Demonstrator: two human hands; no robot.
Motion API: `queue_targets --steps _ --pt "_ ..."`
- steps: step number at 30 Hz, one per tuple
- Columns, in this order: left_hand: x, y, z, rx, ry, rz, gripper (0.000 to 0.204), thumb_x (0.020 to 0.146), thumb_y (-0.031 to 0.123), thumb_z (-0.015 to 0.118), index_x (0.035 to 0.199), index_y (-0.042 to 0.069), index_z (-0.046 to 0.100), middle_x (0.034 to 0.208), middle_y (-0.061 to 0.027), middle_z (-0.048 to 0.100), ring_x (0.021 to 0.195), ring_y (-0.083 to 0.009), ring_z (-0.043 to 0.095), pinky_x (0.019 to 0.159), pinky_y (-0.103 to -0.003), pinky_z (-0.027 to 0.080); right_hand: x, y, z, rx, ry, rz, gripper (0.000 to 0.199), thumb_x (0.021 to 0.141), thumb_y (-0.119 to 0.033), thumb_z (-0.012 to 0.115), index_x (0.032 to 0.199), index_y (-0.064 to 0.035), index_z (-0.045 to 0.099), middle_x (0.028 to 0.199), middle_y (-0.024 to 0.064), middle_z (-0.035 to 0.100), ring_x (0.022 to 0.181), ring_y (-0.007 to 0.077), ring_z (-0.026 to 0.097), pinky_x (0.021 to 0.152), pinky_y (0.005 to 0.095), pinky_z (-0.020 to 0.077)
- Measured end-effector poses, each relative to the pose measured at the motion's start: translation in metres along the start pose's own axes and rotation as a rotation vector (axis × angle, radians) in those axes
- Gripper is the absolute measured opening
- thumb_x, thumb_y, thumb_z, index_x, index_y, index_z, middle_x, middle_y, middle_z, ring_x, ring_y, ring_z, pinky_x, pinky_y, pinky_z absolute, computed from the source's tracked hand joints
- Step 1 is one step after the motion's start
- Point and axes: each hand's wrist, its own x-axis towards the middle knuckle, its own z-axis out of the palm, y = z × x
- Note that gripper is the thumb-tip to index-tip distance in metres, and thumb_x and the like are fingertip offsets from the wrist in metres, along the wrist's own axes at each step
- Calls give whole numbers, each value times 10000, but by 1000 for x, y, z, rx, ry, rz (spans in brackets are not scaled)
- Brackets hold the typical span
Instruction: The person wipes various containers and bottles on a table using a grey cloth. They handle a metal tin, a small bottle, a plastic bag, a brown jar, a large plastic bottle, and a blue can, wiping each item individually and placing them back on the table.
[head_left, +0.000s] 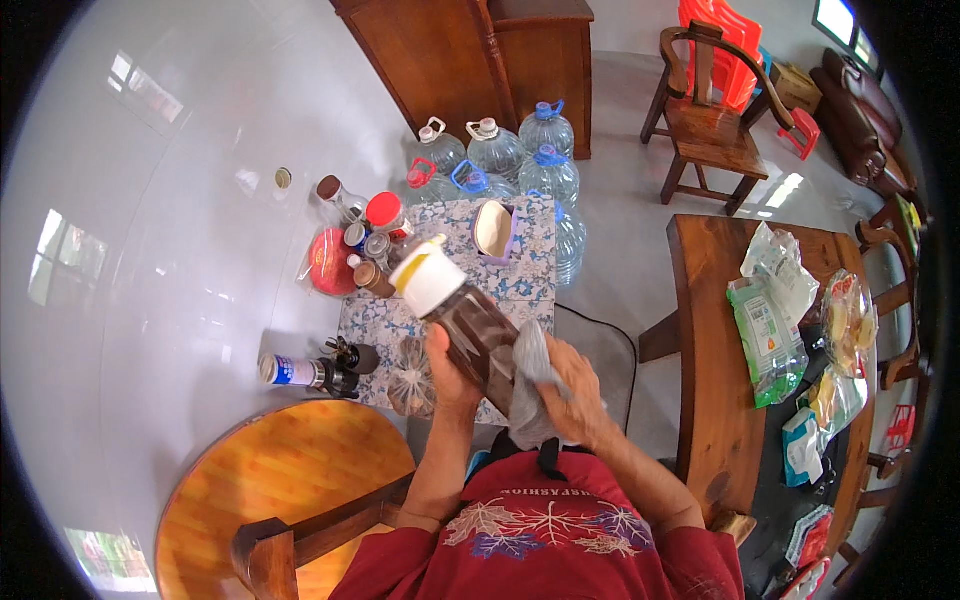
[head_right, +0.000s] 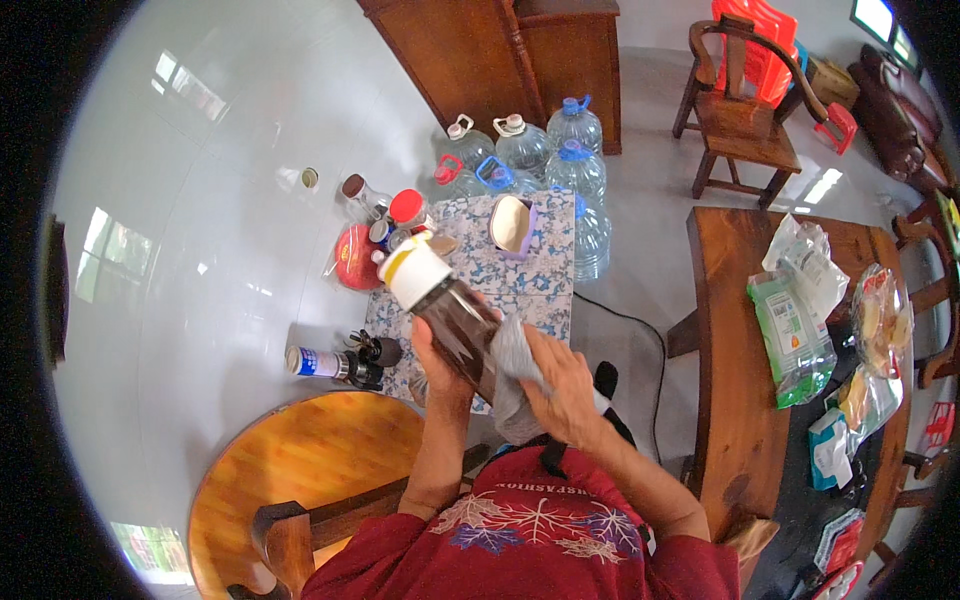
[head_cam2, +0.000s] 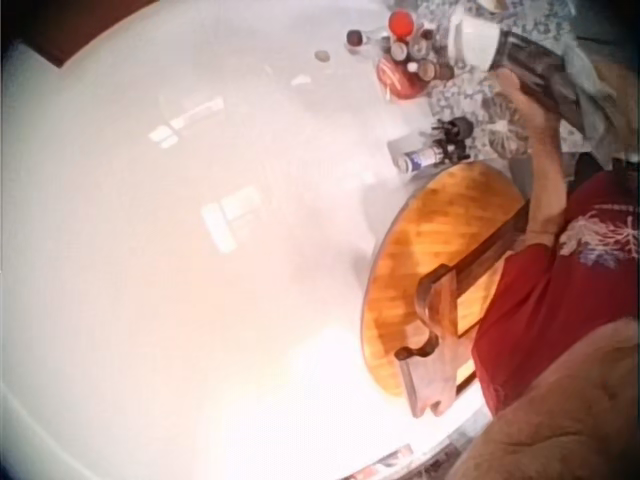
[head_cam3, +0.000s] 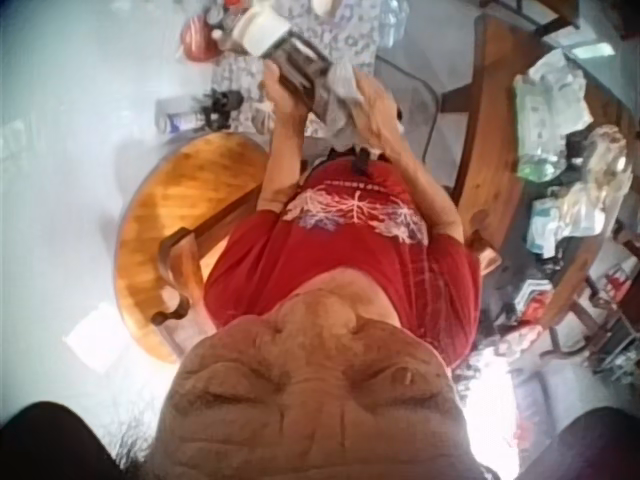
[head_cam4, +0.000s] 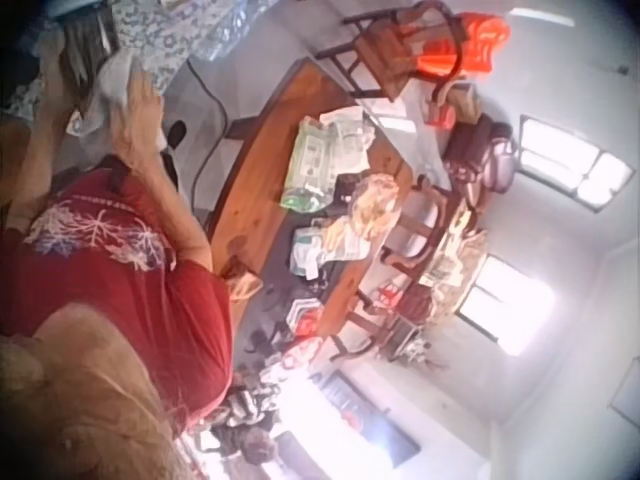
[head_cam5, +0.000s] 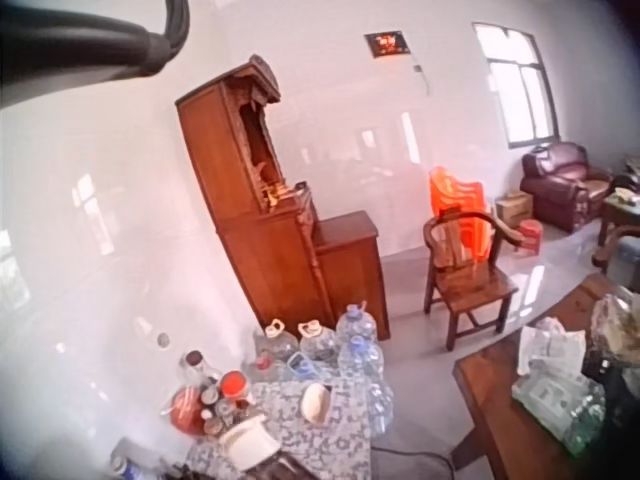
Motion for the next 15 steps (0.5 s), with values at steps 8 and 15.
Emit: queue_targets --steps 8,15 --pt "-35 -33 8 37 39 -152 709 781 357 628 1349 88 301 1253 -84 478 1131 -228 493 961 -368 404 61 -4 -9 402 167 152 372 881 -116 492 1235 -14 444 1134 227 503 1024 395 503 880 407 412" --pt "-23 -35 3 159 46 -77 665 800 134 592 1362 58 245 1263 -116 450 1140 -199 468 961 -328 387 16 -25 -2 -106 286 -130 470 773 -30 559 1226 34 451 1195 224 446 1066 370 466 914 401 380"
